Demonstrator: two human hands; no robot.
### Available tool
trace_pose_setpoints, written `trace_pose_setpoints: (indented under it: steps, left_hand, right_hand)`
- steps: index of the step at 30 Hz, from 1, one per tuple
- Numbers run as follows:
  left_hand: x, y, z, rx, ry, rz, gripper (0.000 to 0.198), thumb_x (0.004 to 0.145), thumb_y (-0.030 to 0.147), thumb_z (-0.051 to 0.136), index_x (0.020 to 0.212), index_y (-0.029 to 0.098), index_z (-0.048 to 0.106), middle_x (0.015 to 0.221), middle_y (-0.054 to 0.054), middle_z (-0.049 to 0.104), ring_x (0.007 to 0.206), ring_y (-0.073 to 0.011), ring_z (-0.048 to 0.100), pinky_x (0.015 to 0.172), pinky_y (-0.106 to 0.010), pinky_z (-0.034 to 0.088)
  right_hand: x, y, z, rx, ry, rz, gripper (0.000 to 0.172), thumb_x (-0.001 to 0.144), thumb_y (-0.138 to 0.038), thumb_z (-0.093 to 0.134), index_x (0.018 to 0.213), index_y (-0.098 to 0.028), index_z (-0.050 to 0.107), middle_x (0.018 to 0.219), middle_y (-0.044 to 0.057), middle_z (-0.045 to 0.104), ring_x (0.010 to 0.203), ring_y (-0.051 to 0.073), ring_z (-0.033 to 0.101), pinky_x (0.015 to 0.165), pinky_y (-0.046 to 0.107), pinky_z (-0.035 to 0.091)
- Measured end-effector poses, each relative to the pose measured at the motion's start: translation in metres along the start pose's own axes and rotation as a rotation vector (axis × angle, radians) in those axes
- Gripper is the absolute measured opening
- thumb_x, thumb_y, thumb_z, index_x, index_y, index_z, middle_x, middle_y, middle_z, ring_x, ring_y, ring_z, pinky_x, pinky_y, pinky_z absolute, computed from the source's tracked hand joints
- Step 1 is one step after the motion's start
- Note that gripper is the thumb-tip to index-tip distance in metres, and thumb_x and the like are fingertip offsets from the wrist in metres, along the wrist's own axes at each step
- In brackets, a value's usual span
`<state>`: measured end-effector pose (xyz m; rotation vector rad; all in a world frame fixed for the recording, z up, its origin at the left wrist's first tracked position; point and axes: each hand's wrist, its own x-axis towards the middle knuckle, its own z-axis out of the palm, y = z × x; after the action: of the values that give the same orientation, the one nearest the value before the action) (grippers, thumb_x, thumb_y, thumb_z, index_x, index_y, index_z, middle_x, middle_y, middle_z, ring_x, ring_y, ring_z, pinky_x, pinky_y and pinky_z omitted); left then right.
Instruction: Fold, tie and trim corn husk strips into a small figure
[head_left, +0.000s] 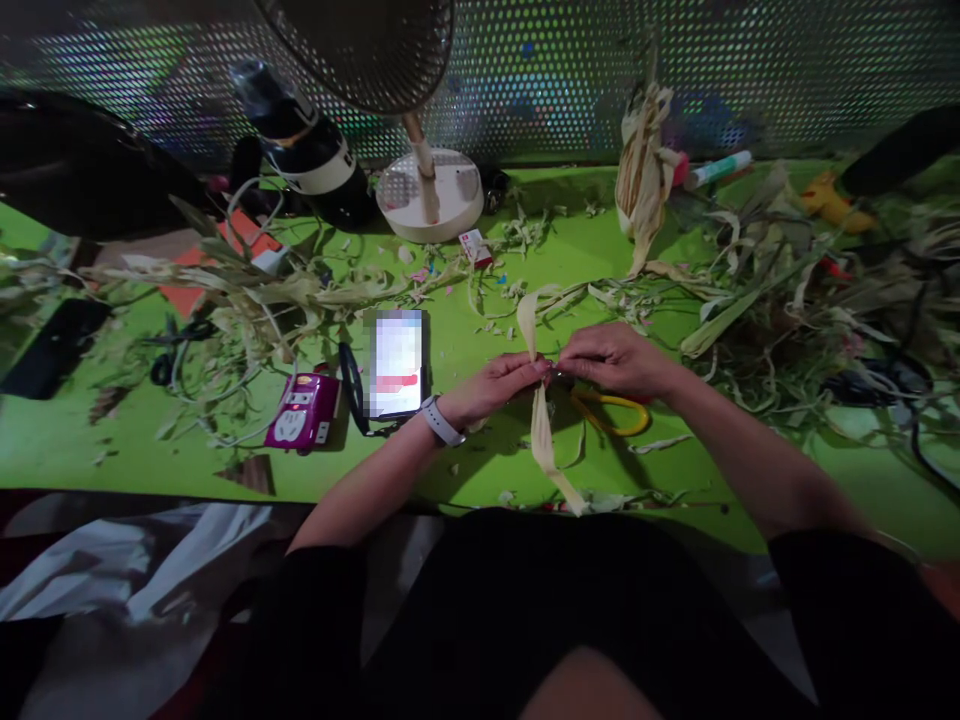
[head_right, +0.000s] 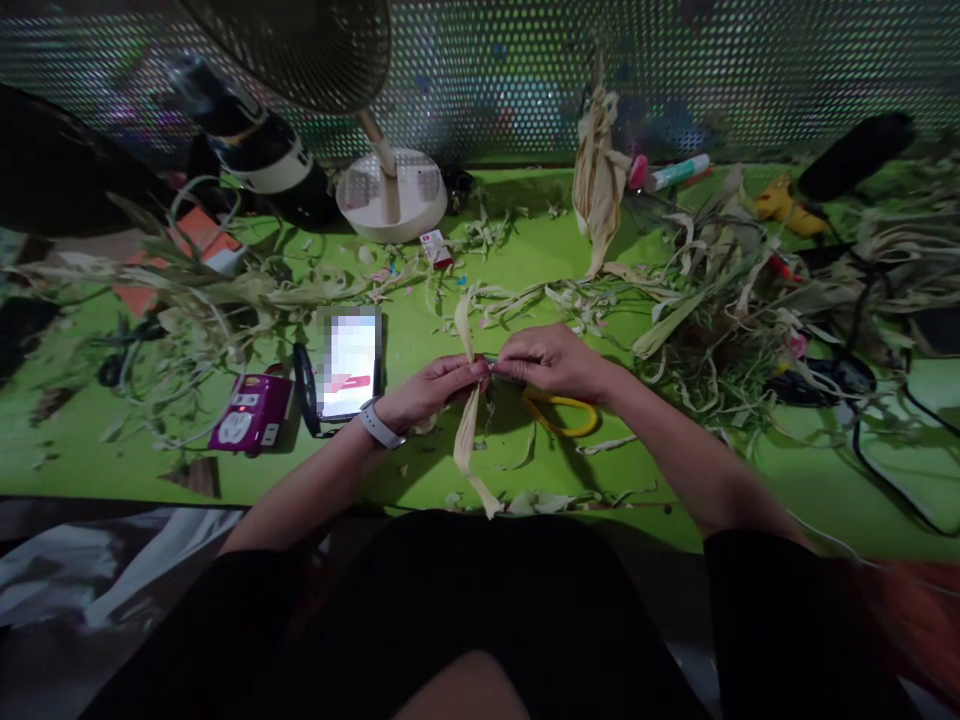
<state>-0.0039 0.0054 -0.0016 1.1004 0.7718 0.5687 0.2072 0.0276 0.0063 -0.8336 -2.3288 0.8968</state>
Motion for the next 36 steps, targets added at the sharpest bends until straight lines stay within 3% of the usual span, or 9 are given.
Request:
trace_pose_setpoints:
  steps: [4,8,10,11,14,18,23,32,36]
  left_hand:
    - [0.004,-0.003,0.0,-0.112,0.062,-0.01,0.038,0.079,0.052,0.066,0.074,0.014,0.062,0.053,0.005,0.047,0.046,-0.0054,0.039,0.046,-0.02,0.028]
    - [0.01,0.0,-0.002,-0.403,0.195,0.137,0.031,0.08,0.044,0.068,0.088,0.015,0.065,0.07,-0.003,0.069,0.069,-0.0126,0.065,0.065,-0.022,0.047]
    - [0.012,0.002,-0.002,-0.498,0.287,0.206,0.026,0.08,0.04,0.069,0.091,0.017,0.066,0.086,-0.005,0.074,0.089,-0.0159,0.069,0.078,-0.025,0.05]
    - [0.013,0.002,-0.002,-0.522,0.324,0.227,0.024,0.079,0.038,0.07,0.091,0.018,0.066,0.092,-0.005,0.075,0.096,-0.0168,0.069,0.082,-0.025,0.05]
    - [0.015,-0.002,0.001,-0.519,0.377,0.26,0.029,0.074,0.038,0.075,0.095,0.02,0.068,0.095,-0.004,0.075,0.101,-0.0178,0.068,0.087,-0.027,0.05]
    - [0.017,-0.012,0.006,-0.472,0.357,0.298,0.037,0.066,0.042,0.08,0.093,0.019,0.068,0.093,-0.003,0.075,0.094,-0.0188,0.07,0.082,-0.029,0.053]
    - [0.016,-0.016,0.005,-0.372,0.409,0.336,0.036,0.067,0.042,0.079,0.091,0.017,0.069,0.091,-0.002,0.074,0.091,-0.0145,0.068,0.086,-0.027,0.051]
    - [0.013,-0.012,0.002,-0.398,0.428,0.306,0.033,0.065,0.038,0.08,0.085,0.018,0.064,0.087,0.0,0.073,0.089,-0.0143,0.068,0.087,-0.027,0.05]
    - [0.013,-0.007,-0.003,-0.415,0.337,0.279,0.034,0.069,0.04,0.077,0.089,0.018,0.06,0.074,0.002,0.068,0.077,-0.013,0.067,0.077,-0.026,0.052]
  right_hand:
    - [0.004,0.007,-0.002,-0.085,0.052,0.024,0.031,0.092,-0.043,0.05,0.079,-0.023,0.069,0.069,0.002,0.063,0.069,0.016,0.056,0.067,0.03,0.04]
    - [0.005,0.006,-0.011,-0.203,0.585,0.151,0.025,0.086,-0.047,0.059,0.091,-0.024,0.066,0.093,0.007,0.064,0.099,0.025,0.055,0.089,0.041,0.04]
    - [0.003,-0.002,-0.011,-0.105,0.788,0.241,0.021,0.088,-0.042,0.056,0.091,-0.022,0.063,0.092,0.007,0.063,0.094,0.024,0.057,0.087,0.04,0.043]
    - [0.002,-0.006,-0.007,-0.002,0.759,0.299,0.019,0.089,-0.039,0.055,0.087,-0.022,0.062,0.086,0.006,0.064,0.084,0.022,0.058,0.08,0.038,0.045]
    - [0.0,-0.02,0.014,0.255,0.301,0.46,0.025,0.091,-0.039,0.05,0.081,-0.019,0.062,0.079,0.004,0.065,0.074,0.019,0.059,0.071,0.035,0.047]
    - [0.003,-0.031,0.046,0.525,0.103,0.458,0.033,0.087,-0.051,0.056,0.094,-0.02,0.059,0.092,0.004,0.067,0.084,0.017,0.061,0.078,0.032,0.049]
    - [0.003,-0.034,0.051,0.754,0.043,0.514,0.043,0.081,-0.062,0.059,0.075,-0.021,0.049,0.06,-0.004,0.054,0.056,0.011,0.053,0.057,0.026,0.046]
    - [0.0,-0.027,0.054,0.712,-0.052,0.489,0.042,0.082,-0.061,0.058,0.077,-0.021,0.05,0.06,-0.004,0.054,0.055,0.013,0.054,0.055,0.027,0.045]
    - [-0.001,-0.026,0.041,0.443,0.123,0.476,0.039,0.083,-0.058,0.059,0.08,-0.019,0.056,0.068,0.0,0.057,0.06,0.013,0.053,0.056,0.027,0.043]
